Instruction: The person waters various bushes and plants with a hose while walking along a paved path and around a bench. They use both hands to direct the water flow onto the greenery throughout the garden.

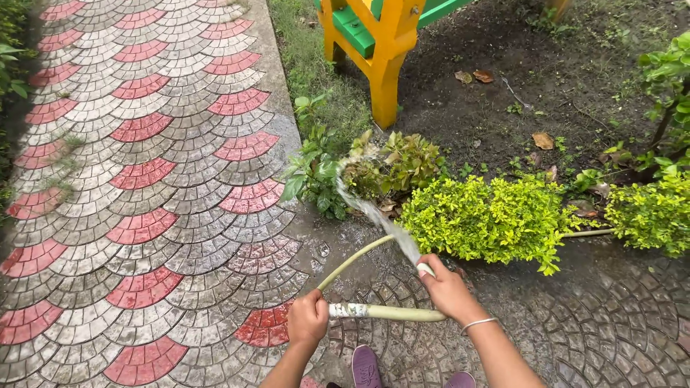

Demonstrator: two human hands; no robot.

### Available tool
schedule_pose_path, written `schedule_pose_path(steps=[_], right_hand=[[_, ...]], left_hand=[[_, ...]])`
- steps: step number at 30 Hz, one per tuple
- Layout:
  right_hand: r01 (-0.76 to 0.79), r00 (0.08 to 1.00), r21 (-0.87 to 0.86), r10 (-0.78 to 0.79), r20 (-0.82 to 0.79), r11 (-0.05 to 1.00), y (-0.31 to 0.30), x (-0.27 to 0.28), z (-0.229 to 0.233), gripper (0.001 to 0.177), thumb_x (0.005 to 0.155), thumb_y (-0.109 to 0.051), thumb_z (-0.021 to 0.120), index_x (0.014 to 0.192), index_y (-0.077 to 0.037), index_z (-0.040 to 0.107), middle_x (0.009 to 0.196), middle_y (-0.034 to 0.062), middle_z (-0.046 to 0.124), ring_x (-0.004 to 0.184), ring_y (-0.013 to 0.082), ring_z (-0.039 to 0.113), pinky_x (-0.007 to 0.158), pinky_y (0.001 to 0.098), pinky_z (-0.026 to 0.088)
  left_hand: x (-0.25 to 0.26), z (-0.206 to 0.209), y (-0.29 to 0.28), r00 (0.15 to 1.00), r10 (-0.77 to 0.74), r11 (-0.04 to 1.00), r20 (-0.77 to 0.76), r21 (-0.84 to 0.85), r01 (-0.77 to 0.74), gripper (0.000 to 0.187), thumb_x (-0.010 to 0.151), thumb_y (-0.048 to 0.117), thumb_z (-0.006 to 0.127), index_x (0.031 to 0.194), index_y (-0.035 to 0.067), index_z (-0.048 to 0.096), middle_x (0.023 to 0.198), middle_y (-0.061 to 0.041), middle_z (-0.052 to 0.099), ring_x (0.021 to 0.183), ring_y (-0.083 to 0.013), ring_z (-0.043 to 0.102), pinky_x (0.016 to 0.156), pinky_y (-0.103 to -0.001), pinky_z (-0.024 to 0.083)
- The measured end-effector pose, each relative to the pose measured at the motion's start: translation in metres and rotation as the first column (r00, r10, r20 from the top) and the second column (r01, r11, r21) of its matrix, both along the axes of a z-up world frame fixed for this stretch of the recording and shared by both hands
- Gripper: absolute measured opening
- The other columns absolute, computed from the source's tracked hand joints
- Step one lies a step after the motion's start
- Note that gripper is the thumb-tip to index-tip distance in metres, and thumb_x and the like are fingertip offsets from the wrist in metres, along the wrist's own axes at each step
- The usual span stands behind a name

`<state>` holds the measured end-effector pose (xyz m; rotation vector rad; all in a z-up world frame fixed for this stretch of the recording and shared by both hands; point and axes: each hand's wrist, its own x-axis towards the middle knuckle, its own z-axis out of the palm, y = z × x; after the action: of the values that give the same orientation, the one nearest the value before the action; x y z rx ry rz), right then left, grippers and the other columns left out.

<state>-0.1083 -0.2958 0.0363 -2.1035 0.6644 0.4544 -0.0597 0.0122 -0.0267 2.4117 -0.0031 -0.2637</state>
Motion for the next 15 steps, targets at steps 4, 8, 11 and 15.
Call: schedule_pose_path(steps=[4,8,11,15], right_hand=[[0.196,0.968,-0.177,-0.161,0.195,0.965,-0.014,-0.013,-0.043,0.026,0.101,-0.030,0.053,0.125,-0.021,0.053,0.083,0.0118,0.069,0.076,0.0286,0.066,0.070,0.0432,0.049],[0.137,0.983,0.001,-0.136,0.126,0.991,-0.013,-0.020,-0.021,0.026,0.099,-0.032,0.053,0.124,-0.023,0.055,0.084,0.0152,0.072,0.079,0.0329,0.073,0.072,0.0449,0.053],[0.244,0.962,-0.043,-0.237,0.135,0.969,-0.020,-0.027,-0.031,0.028,0.099,-0.032,0.053,0.126,-0.025,0.054,0.086,0.0164,0.073,0.083,0.0366,0.074,0.075,0.0462,0.054],[0.392,0.917,-0.139,-0.375,0.133,0.909,-0.031,-0.037,-0.040,0.030,0.101,-0.033,0.052,0.131,-0.026,0.052,0.084,0.0196,0.073,0.083,0.0390,0.074,0.076,0.0483,0.053]], left_hand=[[0.000,-0.013,-0.004,1.000,-0.012,1.000,0.009,0.015,0.012,0.027,0.081,0.025,0.050,0.078,0.004,0.067,0.074,-0.024,0.067,0.075,-0.0449,0.067,0.073,-0.055,0.051],[0.001,-0.013,-0.010,0.999,-0.035,0.999,0.017,0.000,0.035,0.027,0.080,0.025,0.050,0.077,0.005,0.067,0.074,-0.024,0.067,0.075,-0.0458,0.066,0.072,-0.055,0.051],[0.002,-0.013,-0.018,0.999,-0.046,0.999,0.011,0.003,0.046,0.027,0.080,0.026,0.050,0.077,0.006,0.067,0.074,-0.024,0.067,0.076,-0.0462,0.067,0.072,-0.056,0.051],[0.002,-0.011,-0.033,0.997,-0.074,0.997,0.008,0.038,0.073,0.027,0.081,0.027,0.051,0.077,0.005,0.067,0.077,-0.024,0.068,0.079,-0.0465,0.066,0.074,-0.056,0.050]])
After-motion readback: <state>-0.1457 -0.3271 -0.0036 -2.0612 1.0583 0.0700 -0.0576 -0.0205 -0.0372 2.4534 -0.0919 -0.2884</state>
